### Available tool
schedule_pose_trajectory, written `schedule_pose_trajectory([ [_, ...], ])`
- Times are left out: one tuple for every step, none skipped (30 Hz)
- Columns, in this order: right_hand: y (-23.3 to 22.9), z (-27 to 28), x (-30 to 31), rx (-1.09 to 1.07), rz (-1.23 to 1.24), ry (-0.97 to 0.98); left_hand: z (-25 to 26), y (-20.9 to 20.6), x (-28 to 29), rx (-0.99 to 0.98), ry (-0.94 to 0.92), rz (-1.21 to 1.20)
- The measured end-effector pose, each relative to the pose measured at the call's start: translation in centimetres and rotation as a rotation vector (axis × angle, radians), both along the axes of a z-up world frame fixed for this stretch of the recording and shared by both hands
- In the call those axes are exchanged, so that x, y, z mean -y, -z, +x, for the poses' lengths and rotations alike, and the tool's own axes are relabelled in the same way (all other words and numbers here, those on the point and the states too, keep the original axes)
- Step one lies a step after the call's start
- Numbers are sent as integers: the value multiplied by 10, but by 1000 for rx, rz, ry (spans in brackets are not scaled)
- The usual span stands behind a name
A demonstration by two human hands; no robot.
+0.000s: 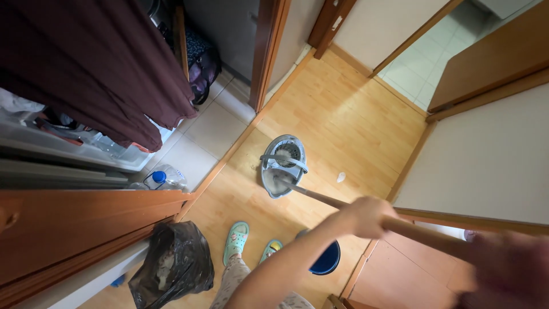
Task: The person fills a bucket with water in a kitchen sink, carries it to a hallway, and uses a mop and the bucket to clean the floor and a bathroom area.
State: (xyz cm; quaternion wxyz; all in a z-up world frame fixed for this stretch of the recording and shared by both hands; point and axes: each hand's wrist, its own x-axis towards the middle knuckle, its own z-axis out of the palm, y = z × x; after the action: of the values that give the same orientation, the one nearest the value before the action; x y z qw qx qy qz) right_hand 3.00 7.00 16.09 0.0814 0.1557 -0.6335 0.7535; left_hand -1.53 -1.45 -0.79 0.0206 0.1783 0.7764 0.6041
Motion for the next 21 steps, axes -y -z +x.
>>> schedule_pose_trajectory([
  [3, -3, 0, 5, 9, -22, -4, 21, 6, 44, -40, -14],
  [7, -6, -1, 8, 12, -24, 0, 41, 2, 47, -42, -10],
  [10, -9, -3, 11, 20, -39, 3, 60, -2, -11, -156, -5],
  [15, -10, -3, 13, 23, -48, 8, 81, -4, -71, -263, -2],
  [25, -16, -2, 15, 23, -44, -1, 87, -2, -70, -259, -3],
  [31, -17, -4, 23, -65, 48, -7, 90, -5, -159, -327, 21],
  [37, -17, -8, 27, -155, 140, -11, 93, -10, -249, -395, 45],
  [39, -27, -18, 24, -143, 152, -17, 91, -24, -247, -384, 58],
  [39, -34, -29, -43, -87, 165, -20, 88, -38, -250, -385, 100],
  [42, -47, -33, -118, -51, 161, -28, 86, -41, -267, -402, 121],
  [40, -47, -39, -128, -60, 153, -28, 79, -39, -280, -409, 114],
  [38, -43, -47, -106, -72, 140, -21, 72, -40, -168, -361, 71],
  [36, -40, -55, -85, -84, 128, -15, 65, -41, -57, -312, 29],
  [27, -34, -54, -99, -97, 139, -16, 64, -44, -73, -300, 19],
  [17, -29, -54, -50, -32, 138, -17, 61, -48, -60, -271, -15],
  [12, -19, -51, 8, 16, 132, -12, 62, -46, -38, -242, -63],
  [4, -29, -59, 7, -9, 143, -20, 43, -45, -45, -231, -87],
  [-2, -37, -65, -1, -15, -71, -23, 25, -42, -94, -251, -70],
  [-6, -45, -71, -5, -27, -288, -27, 8, -40, -143, -270, -52],
  [1, -79, -100, -10, -32, -271, -33, -18, -31, -148, -253, -56],
  [9, -112, -131, 44, -140, -389, -40, -43, -23, -109, -149, 17],
])
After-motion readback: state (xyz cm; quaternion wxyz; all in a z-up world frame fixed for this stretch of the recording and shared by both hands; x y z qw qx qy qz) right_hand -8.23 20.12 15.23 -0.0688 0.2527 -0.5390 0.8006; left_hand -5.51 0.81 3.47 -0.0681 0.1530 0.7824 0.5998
